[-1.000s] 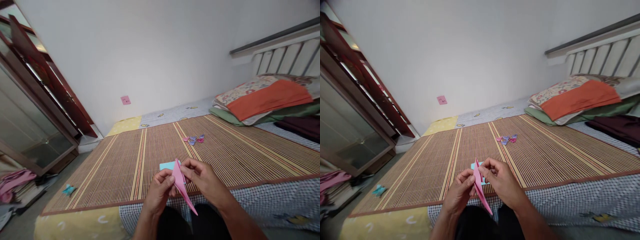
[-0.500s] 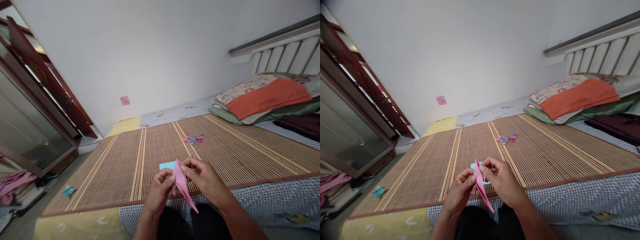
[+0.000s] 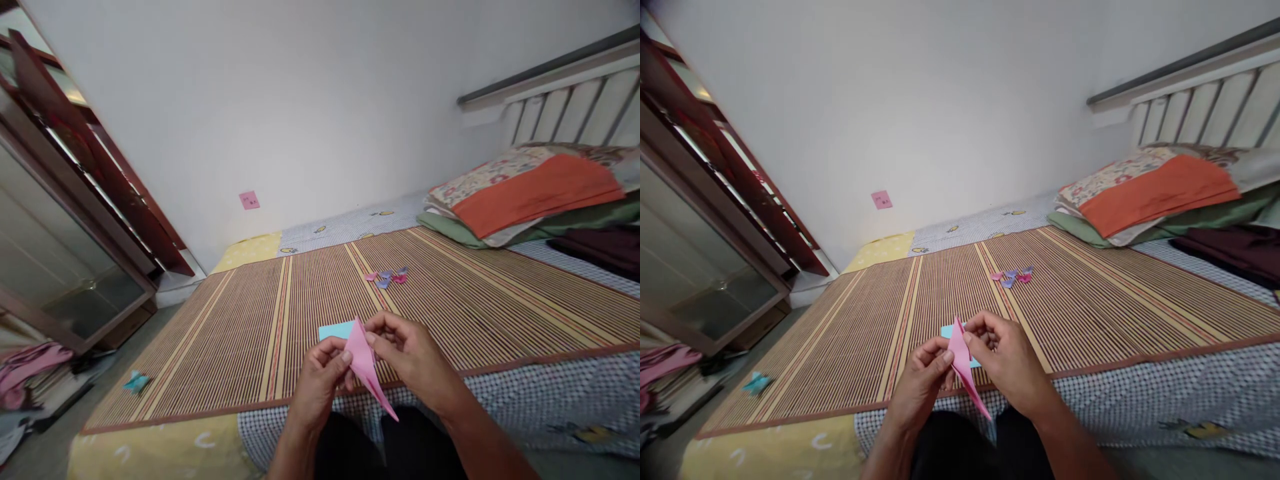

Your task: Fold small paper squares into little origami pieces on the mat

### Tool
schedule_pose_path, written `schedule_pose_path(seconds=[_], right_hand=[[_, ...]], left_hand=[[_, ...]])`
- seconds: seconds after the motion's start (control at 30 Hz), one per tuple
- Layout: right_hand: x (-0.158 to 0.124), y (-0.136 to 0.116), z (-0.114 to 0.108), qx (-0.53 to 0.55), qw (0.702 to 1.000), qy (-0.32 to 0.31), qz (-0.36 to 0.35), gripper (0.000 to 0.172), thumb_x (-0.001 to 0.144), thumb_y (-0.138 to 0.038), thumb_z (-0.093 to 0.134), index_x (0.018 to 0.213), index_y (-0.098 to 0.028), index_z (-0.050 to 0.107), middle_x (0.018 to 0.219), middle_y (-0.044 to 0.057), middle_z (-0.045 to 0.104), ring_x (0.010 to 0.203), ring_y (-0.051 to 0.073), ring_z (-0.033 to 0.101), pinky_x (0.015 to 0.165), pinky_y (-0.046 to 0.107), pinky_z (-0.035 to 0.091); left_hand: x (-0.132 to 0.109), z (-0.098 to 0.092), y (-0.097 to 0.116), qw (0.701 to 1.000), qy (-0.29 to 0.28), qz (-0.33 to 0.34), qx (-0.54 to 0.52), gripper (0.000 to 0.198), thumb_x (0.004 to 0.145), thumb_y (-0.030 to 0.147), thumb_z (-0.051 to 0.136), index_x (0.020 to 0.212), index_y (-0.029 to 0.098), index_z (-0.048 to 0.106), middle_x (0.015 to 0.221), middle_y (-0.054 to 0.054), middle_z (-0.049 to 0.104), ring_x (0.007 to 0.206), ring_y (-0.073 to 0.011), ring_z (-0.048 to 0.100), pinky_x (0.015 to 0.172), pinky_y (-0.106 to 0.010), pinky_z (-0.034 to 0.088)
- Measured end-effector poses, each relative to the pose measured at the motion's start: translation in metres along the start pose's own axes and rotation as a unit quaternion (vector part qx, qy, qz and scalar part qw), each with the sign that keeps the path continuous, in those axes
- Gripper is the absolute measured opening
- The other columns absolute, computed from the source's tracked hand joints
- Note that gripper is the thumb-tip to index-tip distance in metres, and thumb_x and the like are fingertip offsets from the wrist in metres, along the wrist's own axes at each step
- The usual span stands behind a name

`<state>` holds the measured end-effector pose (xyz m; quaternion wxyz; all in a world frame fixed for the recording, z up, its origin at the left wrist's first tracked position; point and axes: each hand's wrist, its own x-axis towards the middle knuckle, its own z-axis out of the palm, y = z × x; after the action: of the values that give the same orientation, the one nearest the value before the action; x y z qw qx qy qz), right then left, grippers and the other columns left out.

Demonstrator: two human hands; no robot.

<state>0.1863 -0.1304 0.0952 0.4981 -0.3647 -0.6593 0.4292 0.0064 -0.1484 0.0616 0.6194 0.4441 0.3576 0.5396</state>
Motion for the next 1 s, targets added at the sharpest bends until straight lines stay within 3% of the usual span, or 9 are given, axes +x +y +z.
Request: schedule_pose_path(seconds=[1.0], right_hand=[[0.0008,0.0035,-0.0019,-0.045,0.999,0.027,-0.006,0.009,0.092,-0.029,0.065,0.089,-0.021,0.068,0.078,0.001,0.069,0.072,0.017,0.063,0.066,0.030,0.051]], left_hand=[[-0.0024,0.0016,-0.0037,0.998,0.034,0.004,0.058,0.030,0.080,0.042,0.083,0.088,0.015,0.075,0.054,0.002,0.062,0.045,-0.0071,0.049,0.048,-0.018,0.034]])
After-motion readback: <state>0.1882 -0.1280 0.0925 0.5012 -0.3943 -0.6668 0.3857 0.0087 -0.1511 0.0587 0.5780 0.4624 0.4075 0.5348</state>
